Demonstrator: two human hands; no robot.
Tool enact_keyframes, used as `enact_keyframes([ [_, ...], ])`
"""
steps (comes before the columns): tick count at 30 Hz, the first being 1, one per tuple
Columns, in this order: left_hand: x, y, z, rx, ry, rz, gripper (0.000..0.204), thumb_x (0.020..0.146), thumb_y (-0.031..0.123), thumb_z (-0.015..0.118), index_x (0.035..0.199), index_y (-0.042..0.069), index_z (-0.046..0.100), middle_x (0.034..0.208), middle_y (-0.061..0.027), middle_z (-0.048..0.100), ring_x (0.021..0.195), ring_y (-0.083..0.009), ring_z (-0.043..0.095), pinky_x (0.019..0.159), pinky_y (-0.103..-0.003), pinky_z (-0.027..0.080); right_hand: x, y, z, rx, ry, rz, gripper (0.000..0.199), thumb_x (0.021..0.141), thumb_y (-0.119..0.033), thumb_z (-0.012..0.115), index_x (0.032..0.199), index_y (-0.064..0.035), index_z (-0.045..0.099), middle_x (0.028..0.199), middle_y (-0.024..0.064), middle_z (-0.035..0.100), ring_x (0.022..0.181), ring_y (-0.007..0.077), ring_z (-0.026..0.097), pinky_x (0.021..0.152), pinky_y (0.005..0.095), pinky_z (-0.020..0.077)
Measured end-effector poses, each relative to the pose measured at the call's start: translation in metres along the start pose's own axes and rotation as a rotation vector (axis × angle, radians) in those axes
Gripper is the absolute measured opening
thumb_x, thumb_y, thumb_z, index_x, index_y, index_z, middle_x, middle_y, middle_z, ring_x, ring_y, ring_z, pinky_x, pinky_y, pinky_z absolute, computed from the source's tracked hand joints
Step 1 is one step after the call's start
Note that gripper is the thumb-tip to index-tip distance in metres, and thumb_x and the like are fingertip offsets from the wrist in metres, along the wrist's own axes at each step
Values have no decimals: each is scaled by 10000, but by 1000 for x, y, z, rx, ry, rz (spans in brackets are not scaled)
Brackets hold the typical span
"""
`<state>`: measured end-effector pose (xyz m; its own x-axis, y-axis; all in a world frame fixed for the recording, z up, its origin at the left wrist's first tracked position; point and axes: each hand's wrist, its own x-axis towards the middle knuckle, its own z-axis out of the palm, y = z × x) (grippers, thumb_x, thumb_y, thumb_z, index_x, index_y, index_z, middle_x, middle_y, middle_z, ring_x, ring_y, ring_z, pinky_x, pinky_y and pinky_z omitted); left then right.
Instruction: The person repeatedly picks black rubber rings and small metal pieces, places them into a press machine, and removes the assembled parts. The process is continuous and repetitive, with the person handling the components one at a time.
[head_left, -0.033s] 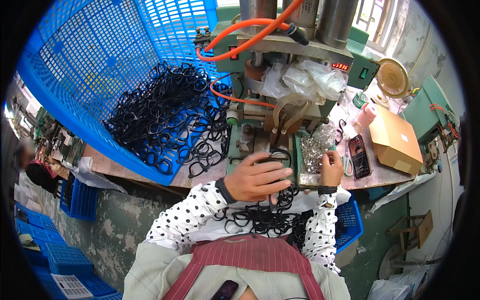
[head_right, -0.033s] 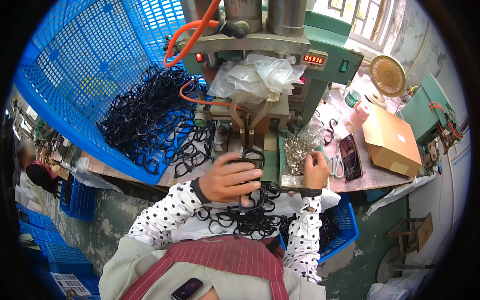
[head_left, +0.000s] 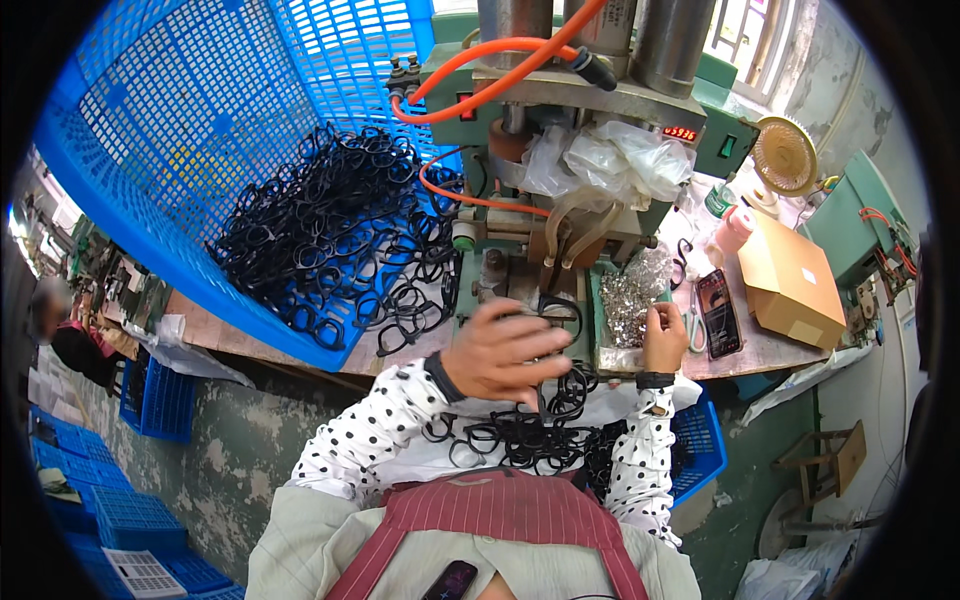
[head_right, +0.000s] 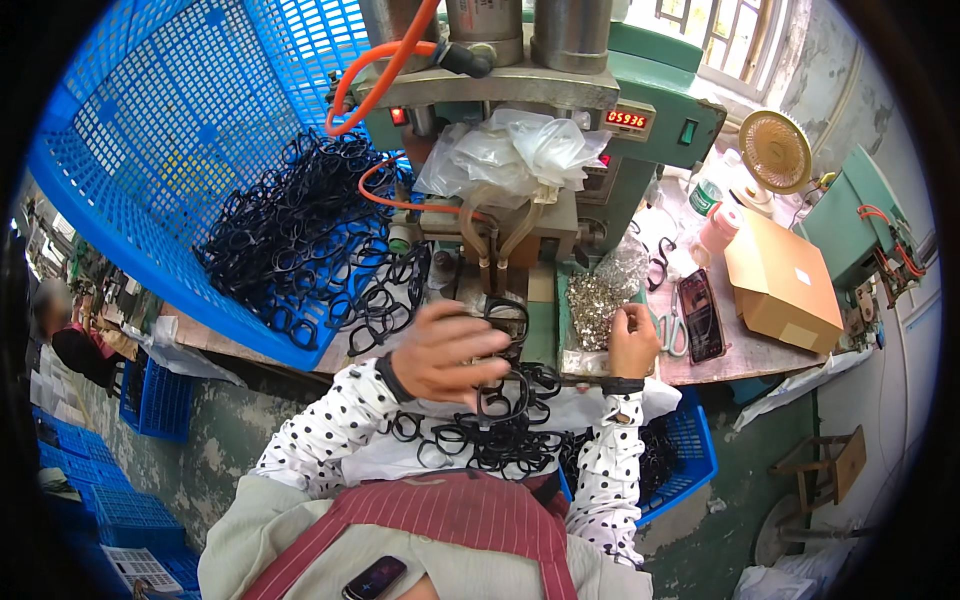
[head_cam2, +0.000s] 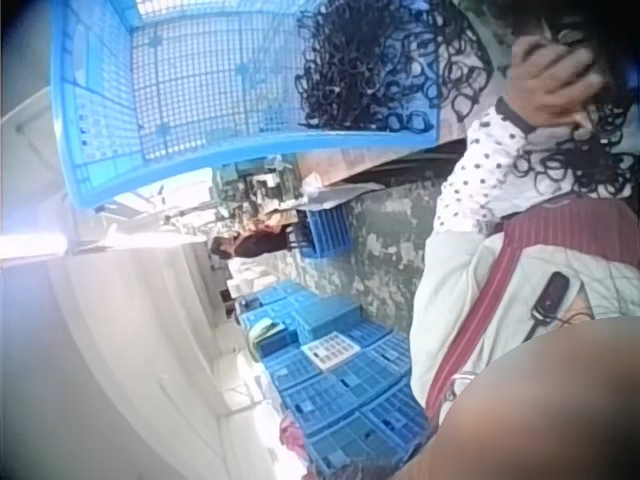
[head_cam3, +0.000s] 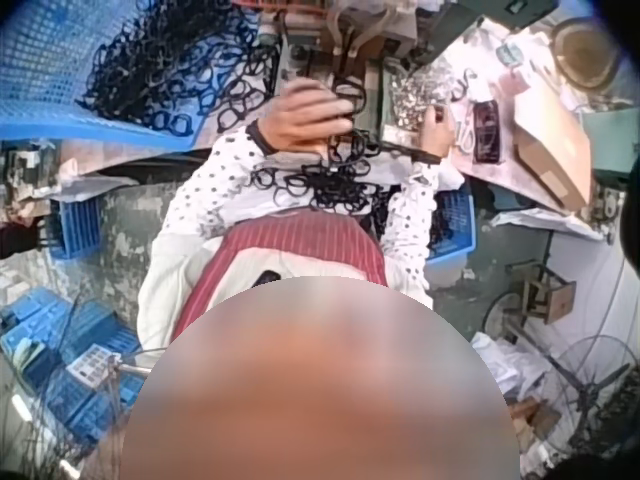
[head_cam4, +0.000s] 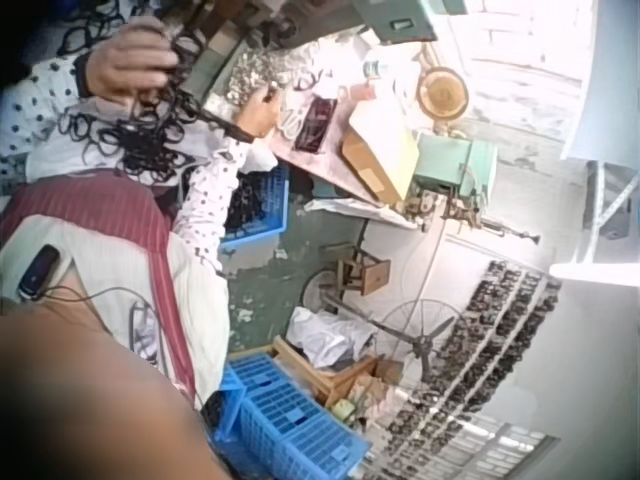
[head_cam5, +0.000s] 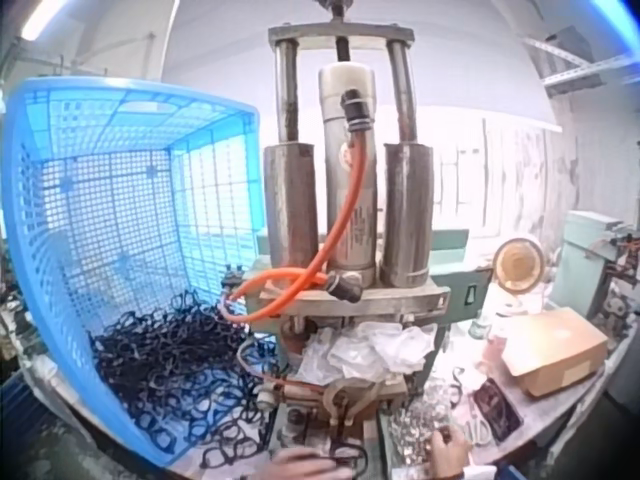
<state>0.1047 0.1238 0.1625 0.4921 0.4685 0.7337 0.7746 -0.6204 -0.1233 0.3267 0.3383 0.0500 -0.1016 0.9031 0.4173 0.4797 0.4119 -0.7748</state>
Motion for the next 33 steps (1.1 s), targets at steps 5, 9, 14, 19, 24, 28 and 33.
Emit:
enact_keyframes([
  [5, -82, -57, 15, 214, 455, -948, 399, 821, 276, 711, 1107, 31, 580, 973, -142, 555, 920, -313, 533, 772, -387, 425, -5, -11, 1, -2, 39, 7, 124, 845, -171, 679, 860, -51, 652, 723, 85, 679, 630, 210, 651, 587, 333, 493],
  [9, -139, -93, 33, 277, 176, -1090, 162, 747, 127, 750, 884, 67, 686, 980, -89, 566, 924, -294, 553, 795, -379, 456, -6, -2, 5, -62, 69, -82, 92, 866, -150, 654, 887, -61, 650, 747, 113, 680, 661, 278, 658, 605, 369, 504],
  [14, -141, -96, 21, 41, 652, -1199, 173, 812, 112, 738, 933, 35, 641, 1006, -54, 582, 900, -173, 560, 794, -286, 456, -10, -6, 5, -63, 107, -114, 68, 880, -119, 632, 921, -65, 638, 786, 130, 680, 711, 317, 667, 627, 394, 509],
  [19, -137, -89, -7, -288, 1112, -1218, 137, 904, 162, 677, 986, 61, 636, 841, 45, 601, 765, -70, 509, 698, -228, 415, -12, -10, 6, -119, 139, -199, 67, 873, -106, 639, 922, -62, 646, 817, 133, 682, 721, 311, 668, 630, 383, 506],
  [24, -170, -82, 20, 304, 626, -1370, 171, 867, 197, 691, 851, 38, 632, 833, -42, 563, 753, -177, 518, 699, -293, 426, -9, -21, 10, 163, 0, -109, 72, 833, -55, 660, 896, -30, 682, 796, 78, 682, 660, 190, 620, 615, 290, 478],
  [28, -166, -70, 35, 133, 664, -1345, 187, 916, 222, 642, 855, 46, 621, 780, -50, 549, 695, -158, 512, 624, -286, 412, -11, -78, 1, 515, -198, 29, 171, 796, 3, 657, 954, -11, 718, 812, 20, 685, 681, 68, 553, 633, 221, 443],
  [33, -123, -65, 24, 26, 707, -1281, 197, 972, 199, 564, 884, 23, 584, 760, -37, 547, 662, -122, 521, 596, -266, 427, -25, -138, -9, 611, -342, -28, 188, 785, 0, 664, 960, -6, 734, 824, 38, 698, 673, 71, 556, 625, 223, 445],
])
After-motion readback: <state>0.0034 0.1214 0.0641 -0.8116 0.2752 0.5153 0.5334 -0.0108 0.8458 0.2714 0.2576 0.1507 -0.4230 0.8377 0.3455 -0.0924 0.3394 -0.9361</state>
